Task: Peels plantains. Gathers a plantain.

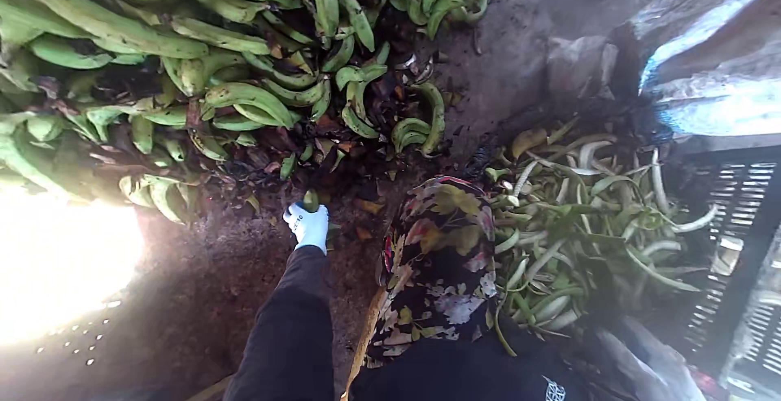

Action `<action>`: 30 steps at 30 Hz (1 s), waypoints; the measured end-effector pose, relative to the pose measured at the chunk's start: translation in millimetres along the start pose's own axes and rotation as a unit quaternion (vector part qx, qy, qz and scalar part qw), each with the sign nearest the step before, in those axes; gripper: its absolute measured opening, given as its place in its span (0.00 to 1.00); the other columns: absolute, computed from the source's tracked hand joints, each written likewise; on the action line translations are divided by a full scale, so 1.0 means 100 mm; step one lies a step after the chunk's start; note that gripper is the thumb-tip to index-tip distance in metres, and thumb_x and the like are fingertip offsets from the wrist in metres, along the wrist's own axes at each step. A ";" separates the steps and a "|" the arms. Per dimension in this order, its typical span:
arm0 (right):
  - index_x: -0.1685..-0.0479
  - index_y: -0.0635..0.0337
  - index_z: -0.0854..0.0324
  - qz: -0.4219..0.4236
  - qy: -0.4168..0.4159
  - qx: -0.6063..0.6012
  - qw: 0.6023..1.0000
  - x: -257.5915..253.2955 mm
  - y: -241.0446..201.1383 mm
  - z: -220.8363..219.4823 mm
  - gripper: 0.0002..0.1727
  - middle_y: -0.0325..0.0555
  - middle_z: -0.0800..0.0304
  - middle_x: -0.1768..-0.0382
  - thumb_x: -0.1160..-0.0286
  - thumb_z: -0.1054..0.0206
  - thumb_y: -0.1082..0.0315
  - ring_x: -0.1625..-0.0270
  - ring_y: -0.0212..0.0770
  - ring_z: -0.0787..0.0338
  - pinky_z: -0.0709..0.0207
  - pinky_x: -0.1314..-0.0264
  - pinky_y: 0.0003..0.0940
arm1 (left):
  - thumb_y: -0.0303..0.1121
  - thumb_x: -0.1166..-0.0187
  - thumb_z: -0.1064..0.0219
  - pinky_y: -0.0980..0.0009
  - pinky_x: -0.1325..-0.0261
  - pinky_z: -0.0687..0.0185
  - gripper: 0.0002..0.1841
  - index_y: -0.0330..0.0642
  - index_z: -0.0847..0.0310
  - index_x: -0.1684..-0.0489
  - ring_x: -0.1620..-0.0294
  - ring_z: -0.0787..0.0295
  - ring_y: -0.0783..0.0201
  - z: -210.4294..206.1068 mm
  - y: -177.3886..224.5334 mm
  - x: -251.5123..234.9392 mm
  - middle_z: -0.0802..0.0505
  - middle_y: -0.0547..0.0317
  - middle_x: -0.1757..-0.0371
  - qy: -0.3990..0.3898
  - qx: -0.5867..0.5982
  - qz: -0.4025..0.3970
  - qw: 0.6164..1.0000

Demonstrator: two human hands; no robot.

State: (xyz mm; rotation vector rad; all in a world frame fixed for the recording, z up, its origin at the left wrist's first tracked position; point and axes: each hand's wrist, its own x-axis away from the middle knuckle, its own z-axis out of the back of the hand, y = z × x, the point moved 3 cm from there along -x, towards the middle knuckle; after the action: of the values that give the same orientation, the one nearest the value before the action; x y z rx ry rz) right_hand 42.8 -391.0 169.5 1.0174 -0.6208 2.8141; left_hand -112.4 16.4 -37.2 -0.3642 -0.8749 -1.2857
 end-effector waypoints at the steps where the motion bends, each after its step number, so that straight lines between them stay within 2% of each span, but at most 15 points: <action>1: 0.32 0.76 0.23 -0.014 0.002 0.003 1.000 -0.04 0.11 0.01 0.22 0.60 0.13 0.43 0.18 0.39 0.68 0.46 0.34 0.14 0.22 0.40 0.33 | 0.41 0.15 0.36 0.47 0.17 0.36 0.35 0.22 0.43 0.17 0.17 0.34 0.33 -0.12 -0.13 -0.09 0.32 0.20 0.20 0.104 0.047 -0.094 0.989; 2: 0.32 0.73 0.20 0.001 -0.001 -0.003 1.000 -0.11 0.31 0.01 0.23 0.59 0.11 0.41 0.19 0.37 0.65 0.43 0.38 0.11 0.20 0.36 0.38 | 0.43 0.20 0.32 0.46 0.24 0.26 0.37 0.19 0.37 0.22 0.26 0.22 0.33 -0.24 -0.19 -0.21 0.22 0.19 0.29 0.226 0.113 -0.172 0.952; 4: 0.32 0.65 0.17 0.055 -0.005 -0.020 0.998 -0.23 0.71 -0.02 0.25 0.51 0.08 0.44 0.21 0.36 0.57 0.45 0.38 0.08 0.16 0.38 0.41 | 0.38 0.17 0.32 0.51 0.13 0.40 0.43 0.35 0.58 0.08 0.14 0.34 0.49 0.08 0.18 -0.12 0.31 0.37 0.14 0.050 0.252 -0.097 0.961; 5: 0.33 0.63 0.16 0.073 -0.005 -0.037 0.997 -0.25 0.81 -0.05 0.24 0.46 0.07 0.46 0.21 0.35 0.56 0.48 0.35 0.08 0.15 0.42 0.39 | 0.36 0.19 0.29 0.53 0.17 0.32 0.43 0.37 0.54 0.08 0.20 0.26 0.52 0.11 0.30 -0.15 0.25 0.40 0.18 0.051 0.332 -0.132 0.933; 6: 0.33 0.61 0.16 0.088 -0.005 -0.049 0.995 -0.27 0.86 -0.06 0.24 0.43 0.06 0.49 0.21 0.34 0.55 0.51 0.31 0.08 0.14 0.46 0.36 | 0.40 0.21 0.29 0.56 0.27 0.18 0.40 0.37 0.46 0.12 0.32 0.15 0.55 0.09 0.42 -0.21 0.16 0.44 0.29 0.067 0.386 -0.202 0.897; 7: 0.33 0.60 0.16 0.096 -0.004 -0.060 0.994 -0.28 0.84 -0.06 0.24 0.41 0.05 0.51 0.21 0.34 0.55 0.54 0.30 0.08 0.12 0.49 0.34 | 0.43 0.17 0.34 0.58 0.35 0.13 0.35 0.38 0.42 0.14 0.41 0.10 0.59 0.11 0.61 -0.16 0.11 0.49 0.38 0.051 0.440 -0.262 0.857; 9: 0.30 0.62 0.18 0.081 -0.019 -0.081 0.993 -0.20 0.63 0.01 0.25 0.49 0.07 0.46 0.23 0.34 0.59 0.49 0.37 0.08 0.14 0.41 0.42 | 0.49 0.07 0.51 0.64 0.51 0.10 0.22 0.46 0.33 0.23 0.57 0.08 0.64 0.23 1.13 0.22 0.08 0.59 0.55 -0.037 0.536 -0.324 0.779; 11: 0.29 0.64 0.19 0.080 -0.024 -0.095 0.992 -0.17 0.53 0.07 0.25 0.54 0.09 0.43 0.22 0.34 0.61 0.44 0.43 0.09 0.17 0.36 0.48 | 0.56 0.07 0.62 0.62 0.59 0.08 0.23 0.51 0.27 0.42 0.68 0.09 0.64 0.29 1.69 0.75 0.11 0.63 0.69 -0.159 0.625 -0.346 0.681; 14: 0.28 0.64 0.19 0.127 -0.006 -0.137 0.982 -0.13 0.47 0.18 0.25 0.55 0.09 0.42 0.21 0.35 0.61 0.44 0.42 0.09 0.17 0.36 0.45 | 0.58 0.08 0.61 0.51 0.49 0.08 0.25 0.50 0.24 0.48 0.58 0.07 0.54 0.19 2.24 1.50 0.09 0.56 0.62 -0.316 0.651 -0.401 0.561; 17: 0.33 0.65 0.17 0.191 0.039 -0.198 0.961 -0.08 0.49 0.26 0.22 0.47 0.07 0.50 0.20 0.36 0.62 0.51 0.33 0.08 0.14 0.43 0.36 | 0.50 0.06 0.55 0.60 0.45 0.10 0.19 0.50 0.26 0.34 0.51 0.09 0.60 -0.12 2.44 2.17 0.11 0.59 0.52 -0.420 0.577 -0.508 0.482; 19: 0.35 0.65 0.16 0.224 0.052 -0.236 0.944 -0.03 0.51 0.29 0.20 0.44 0.06 0.51 0.20 0.37 0.63 0.51 0.30 0.08 0.14 0.44 0.33 | 0.48 0.07 0.51 0.72 0.52 0.10 0.14 0.56 0.28 0.35 0.58 0.09 0.71 -0.30 2.34 2.74 0.11 0.69 0.57 -0.395 0.549 -0.459 0.577; 22: 0.30 0.59 0.17 0.244 0.050 -0.292 0.923 0.01 0.57 0.27 0.21 0.40 0.06 0.49 0.18 0.38 0.61 0.49 0.29 0.08 0.12 0.43 0.33 | 0.42 0.11 0.48 0.64 0.53 0.07 0.20 0.45 0.31 0.26 0.62 0.07 0.63 -0.76 2.14 3.09 0.08 0.58 0.60 -0.340 0.517 -0.475 0.626; 25: 0.29 0.54 0.18 0.232 0.051 -0.341 0.909 0.02 0.60 0.15 0.21 0.33 0.07 0.56 0.15 0.41 0.55 0.59 0.23 0.10 0.13 0.53 0.28 | 0.49 0.08 0.54 0.64 0.62 0.08 0.26 0.37 0.32 0.26 0.67 0.09 0.62 -1.13 1.87 3.15 0.08 0.56 0.62 -0.289 0.454 -0.573 0.618; 27: 0.33 0.54 0.18 0.197 0.026 -0.361 0.911 0.00 0.65 0.00 0.22 0.35 0.09 0.62 0.14 0.43 0.51 0.66 0.27 0.12 0.15 0.60 0.31 | 0.56 0.09 0.51 0.60 0.57 0.06 0.32 0.33 0.28 0.27 0.60 0.06 0.59 -1.26 1.66 3.12 0.07 0.53 0.51 -0.255 0.399 -0.645 0.599; 30: 0.36 0.55 0.18 0.171 -0.015 -0.386 0.906 -0.07 0.72 -0.18 0.23 0.38 0.09 0.64 0.13 0.45 0.48 0.66 0.34 0.10 0.13 0.61 0.38 | 0.58 0.12 0.45 0.64 0.45 0.08 0.28 0.41 0.18 0.35 0.47 0.08 0.66 -1.33 1.45 3.20 0.07 0.60 0.44 -0.203 0.333 -0.735 0.555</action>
State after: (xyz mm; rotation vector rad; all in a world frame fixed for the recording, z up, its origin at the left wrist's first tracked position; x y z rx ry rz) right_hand 22.3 -448.8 127.9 0.8253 -1.8669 2.3710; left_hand 79.5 -249.9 146.5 1.0244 -2.1964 -2.1885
